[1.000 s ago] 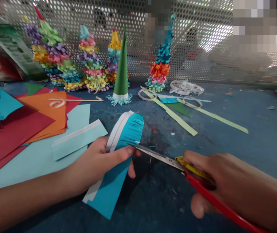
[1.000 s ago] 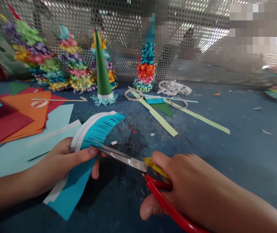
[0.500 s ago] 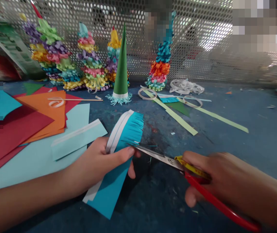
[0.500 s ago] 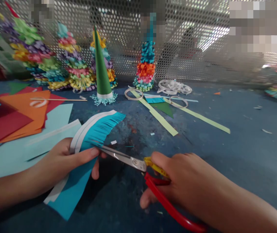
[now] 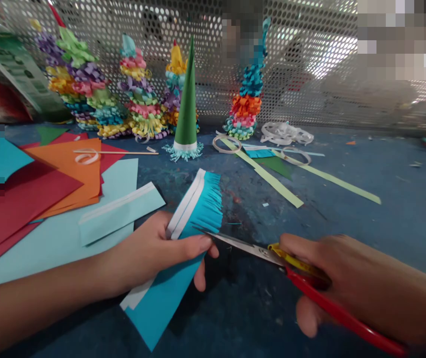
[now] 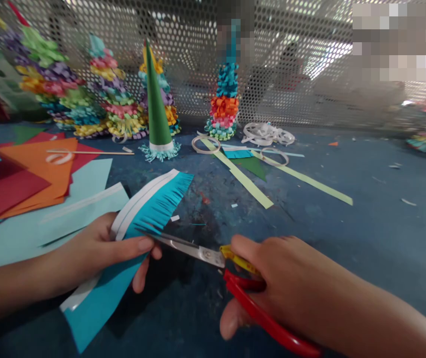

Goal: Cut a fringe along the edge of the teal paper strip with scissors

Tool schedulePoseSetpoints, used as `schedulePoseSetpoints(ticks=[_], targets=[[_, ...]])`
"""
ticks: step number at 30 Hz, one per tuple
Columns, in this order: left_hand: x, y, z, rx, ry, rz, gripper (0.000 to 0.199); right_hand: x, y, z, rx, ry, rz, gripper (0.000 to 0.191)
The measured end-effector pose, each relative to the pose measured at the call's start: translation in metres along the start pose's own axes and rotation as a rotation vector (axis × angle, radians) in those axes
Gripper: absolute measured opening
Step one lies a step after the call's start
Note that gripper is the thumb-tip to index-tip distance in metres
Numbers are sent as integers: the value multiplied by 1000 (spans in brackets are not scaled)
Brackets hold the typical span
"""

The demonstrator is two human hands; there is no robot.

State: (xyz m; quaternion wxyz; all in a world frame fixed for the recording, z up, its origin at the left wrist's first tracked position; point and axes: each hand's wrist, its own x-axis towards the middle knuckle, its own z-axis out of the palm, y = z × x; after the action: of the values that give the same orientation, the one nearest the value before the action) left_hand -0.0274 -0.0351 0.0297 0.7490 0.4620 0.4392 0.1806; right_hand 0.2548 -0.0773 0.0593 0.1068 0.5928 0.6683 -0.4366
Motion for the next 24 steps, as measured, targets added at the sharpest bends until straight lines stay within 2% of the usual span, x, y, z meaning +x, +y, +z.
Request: schedulePoseSetpoints(ticks=[7,11,15,19,24], targets=[[5,-5,-7,-14,-77,32,18,8,3,2,-13,19,-74,16],[4,-4,-7,-8,-58,21,20,9,2,2,-93,60,-29,12],[3,-2,-5,-11,-74,13,28,9,-3,2,-72,47,2,11],[2,-2,-3,-5,-37,-3,32,9,-7,3,-92,53,23,13],[4,-6,-8,21,-107,32,32,9,-9,4,-133,70,55,22]])
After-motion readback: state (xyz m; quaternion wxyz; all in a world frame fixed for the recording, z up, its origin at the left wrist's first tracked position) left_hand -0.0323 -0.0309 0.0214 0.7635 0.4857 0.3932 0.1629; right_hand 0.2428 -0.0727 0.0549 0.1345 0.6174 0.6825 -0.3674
